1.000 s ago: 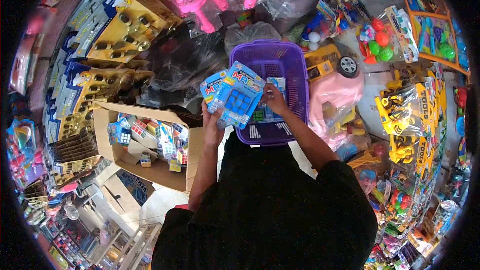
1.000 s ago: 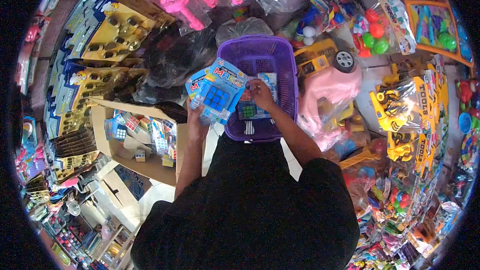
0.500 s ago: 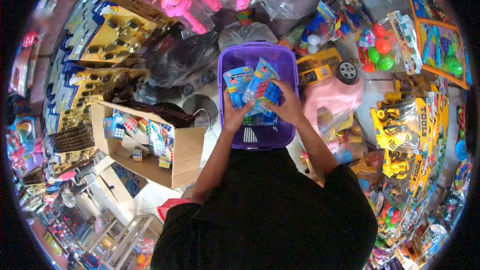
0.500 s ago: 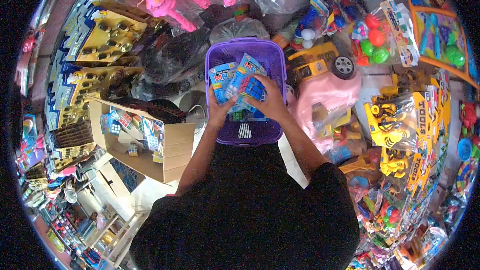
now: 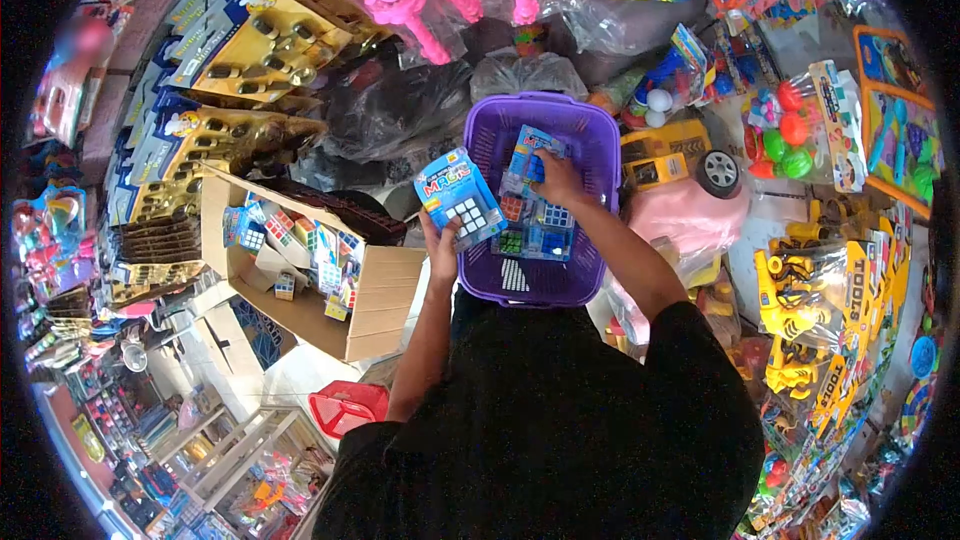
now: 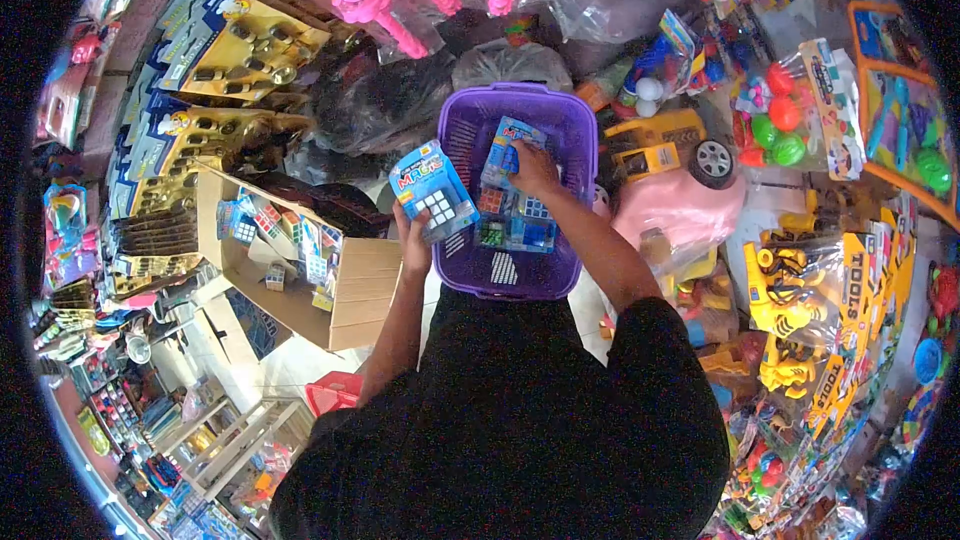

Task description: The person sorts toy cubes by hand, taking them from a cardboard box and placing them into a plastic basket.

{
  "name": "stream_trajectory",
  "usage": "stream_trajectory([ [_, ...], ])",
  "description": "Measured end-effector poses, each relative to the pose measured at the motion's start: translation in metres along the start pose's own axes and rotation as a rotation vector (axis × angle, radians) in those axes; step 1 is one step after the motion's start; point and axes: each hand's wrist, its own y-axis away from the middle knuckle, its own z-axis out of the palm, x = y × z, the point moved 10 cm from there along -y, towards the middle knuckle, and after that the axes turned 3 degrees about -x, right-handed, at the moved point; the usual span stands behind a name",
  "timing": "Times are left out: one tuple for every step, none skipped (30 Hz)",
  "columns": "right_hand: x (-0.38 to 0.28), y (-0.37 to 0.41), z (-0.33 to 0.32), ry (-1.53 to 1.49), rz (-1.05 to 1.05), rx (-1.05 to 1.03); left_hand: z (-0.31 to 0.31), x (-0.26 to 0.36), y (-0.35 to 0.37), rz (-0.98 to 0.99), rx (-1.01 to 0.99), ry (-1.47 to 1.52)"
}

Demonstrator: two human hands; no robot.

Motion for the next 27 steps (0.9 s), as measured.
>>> stream_trajectory([
  [0.000,-0.011,0.012,0.040,-0.016,0.002,-0.002,-0.002,0.003,0.002,0.007,-0.004],
  [0.002,-0.020,0.024,0.080,-0.031,0.002,-0.004,-0.005,0.006,0.002,0.014,-0.008],
  [0.002,-0.024,0.031,0.086,-0.001,-0.016,-0.005,-0.004,0.008,0.009,0.037,-0.026],
  [0.002,-0.028,0.039,0.092,0.028,-0.034,-0.005,-0.006,0.008,0.006,0.021,-0.043],
  [0.002,-0.030,0.046,0.099,0.057,-0.054,-0.005,-0.006,0.009,0.003,0.002,-0.071],
  [0.003,-0.032,0.054,0.050,0.025,-0.052,-0.004,-0.005,0.010,-0.003,-0.015,-0.099],
  [0.005,-0.034,0.062,0.000,-0.006,-0.049,0.002,0.001,0.013,-0.015,-0.022,-0.119],
  [0.007,-0.036,0.068,-0.048,-0.036,-0.044,0.008,0.008,0.015,-0.026,-0.030,-0.137],
  [0.004,-0.032,0.062,-0.115,-0.051,0.005,0.013,0.010,0.016,-0.038,-0.042,-0.152],
  [0.003,-0.027,0.054,-0.180,-0.064,0.056,0.016,0.009,0.016,-0.028,-0.070,-0.161],
  [0.003,-0.021,0.044,-0.242,-0.075,0.111,0.021,0.008,0.014,-0.016,-0.102,-0.167],
  [0.003,-0.015,0.033,-0.408,-0.110,0.149,0.030,0.009,0.012,-0.003,-0.137,-0.172],
  [0.004,-0.009,0.022,-0.573,-0.147,0.188,0.038,0.012,0.011,-0.001,-0.150,-0.223],
  [0.005,-0.002,0.011,-0.736,-0.186,0.226,0.046,0.008,0.008,-0.009,-0.172,-0.235],
  [-0.014,0.018,-0.016,-0.815,-0.219,0.191,0.053,0.003,0.004,-0.017,-0.192,-0.245],
  [-0.034,0.038,-0.032,-0.826,-0.254,0.083,0.060,-0.005,0.001,-0.029,-0.214,-0.254],
  [-0.051,0.060,-0.045,-0.837,-0.284,-0.024,0.064,-0.020,-0.005,0.000,-0.245,-0.251],
  [-0.062,0.075,-0.051,-0.848,-0.311,-0.128,0.071,-0.028,-0.011,-0.012,-0.254,-0.253],
  [-0.069,0.085,-0.060,-0.706,-0.395,-0.118,0.079,-0.034,-0.016,-0.023,-0.267,-0.258],
  [-0.077,0.095,-0.065,-0.563,-0.474,-0.107,0.087,-0.040,-0.021,-0.035,-0.281,-0.264],
  [-0.084,0.103,-0.068,-0.419,-0.548,-0.096,0.095,-0.045,-0.027,-0.024,-0.279,-0.240],
  [-0.075,0.100,-0.068,-0.344,-0.505,-0.042,0.100,-0.055,-0.032,-0.067,-0.297,-0.256],
  [-0.063,0.095,-0.065,-0.267,-0.463,0.005,0.106,-0.065,-0.037,-0.110,-0.310,-0.269],
  [-0.054,0.090,-0.066,-0.189,-0.421,0.047,0.111,-0.075,-0.040,-0.154,-0.319,-0.281],
  [-0.050,0.085,-0.069,-0.144,-0.399,0.055,0.115,-0.083,-0.045,-0.117,-0.342,-0.308],
  [-0.039,0.078,-0.067,-0.108,-0.322,0.046,0.114,-0.095,-0.052,-0.140,-0.340,-0.357],
  [-0.026,0.071,-0.063,-0.071,-0.247,0.038,0.110,-0.106,-0.062,-0.161,-0.337,-0.406],
])
